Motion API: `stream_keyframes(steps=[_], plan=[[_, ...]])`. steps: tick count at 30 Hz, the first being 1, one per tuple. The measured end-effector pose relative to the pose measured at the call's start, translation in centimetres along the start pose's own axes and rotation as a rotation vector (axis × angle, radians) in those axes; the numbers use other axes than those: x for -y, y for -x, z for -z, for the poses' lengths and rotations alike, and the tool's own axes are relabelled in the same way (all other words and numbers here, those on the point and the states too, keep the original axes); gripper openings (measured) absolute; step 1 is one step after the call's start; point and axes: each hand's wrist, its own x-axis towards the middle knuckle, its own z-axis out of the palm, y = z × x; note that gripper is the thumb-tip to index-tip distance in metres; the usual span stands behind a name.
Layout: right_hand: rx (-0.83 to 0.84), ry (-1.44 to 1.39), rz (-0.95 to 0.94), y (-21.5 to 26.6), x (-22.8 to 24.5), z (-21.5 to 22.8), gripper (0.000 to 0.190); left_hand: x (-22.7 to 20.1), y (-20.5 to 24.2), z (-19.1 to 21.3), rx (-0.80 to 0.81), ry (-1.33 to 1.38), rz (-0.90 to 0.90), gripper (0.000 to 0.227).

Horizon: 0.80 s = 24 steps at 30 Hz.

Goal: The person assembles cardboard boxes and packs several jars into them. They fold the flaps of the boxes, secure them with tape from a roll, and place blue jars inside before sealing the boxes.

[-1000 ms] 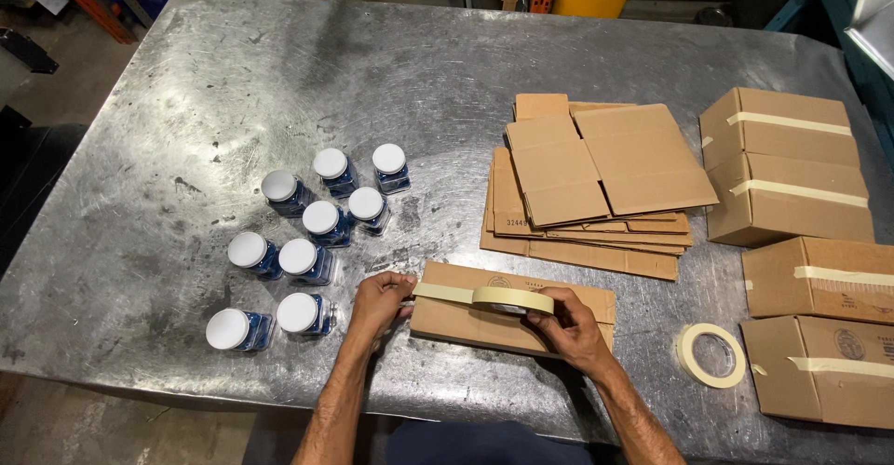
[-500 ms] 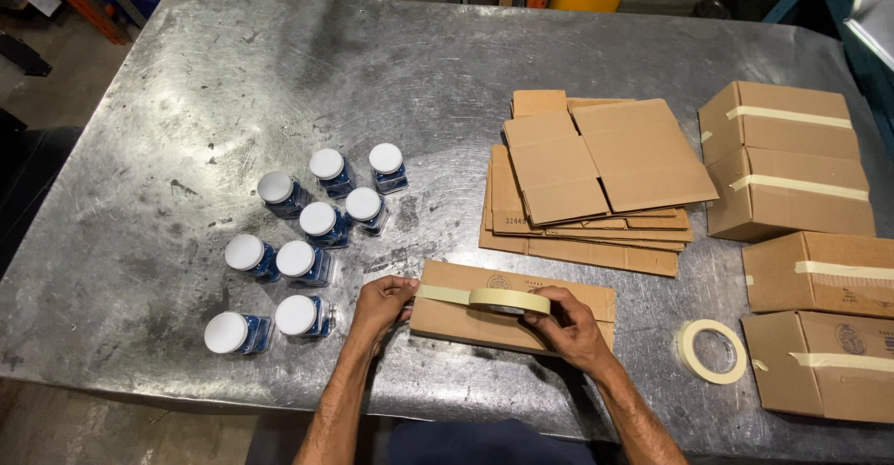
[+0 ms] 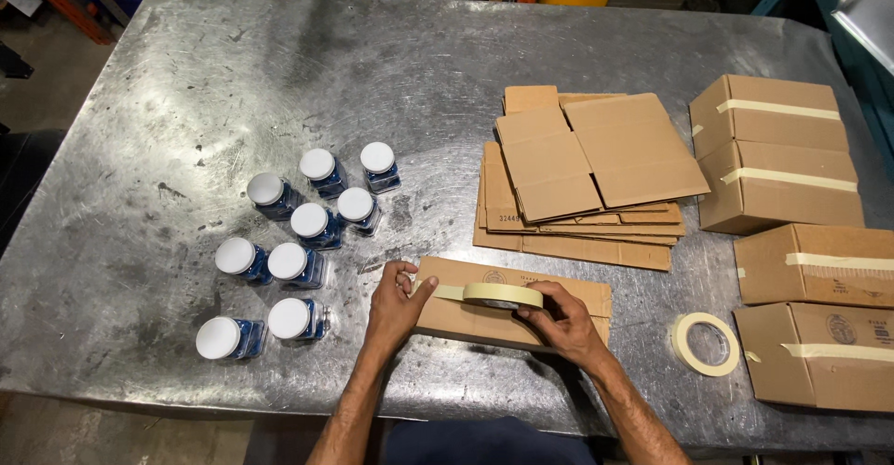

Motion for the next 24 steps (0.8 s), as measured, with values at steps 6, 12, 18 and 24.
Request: stream_keyframes(steps=[6, 12, 18, 24], plan=[[-0.013, -0.006, -0.024, -0.3, 0.2, 0.1, 0.036, 2.0, -0.5, -0.5, 0.000, 0.096, 0.020, 0.050], [-0.017, 0.077, 0.079, -1.0, 0.7, 3.3, 0.032, 2.4, -0.7, -0.7, -0.021, 0.096, 0.028, 0.047], [0.051, 0.103, 0.052, -0.7, 3.2, 7.0, 0.033, 2.2, -0.4, -0.5, -0.034, 0.099, 0.024, 0.046], [0.006, 0.162, 0.055, 0.9, 4.0, 11.9, 0.036, 2.2, -0.3, -0.5, -0.048, 0.087, 0.025, 0.045]])
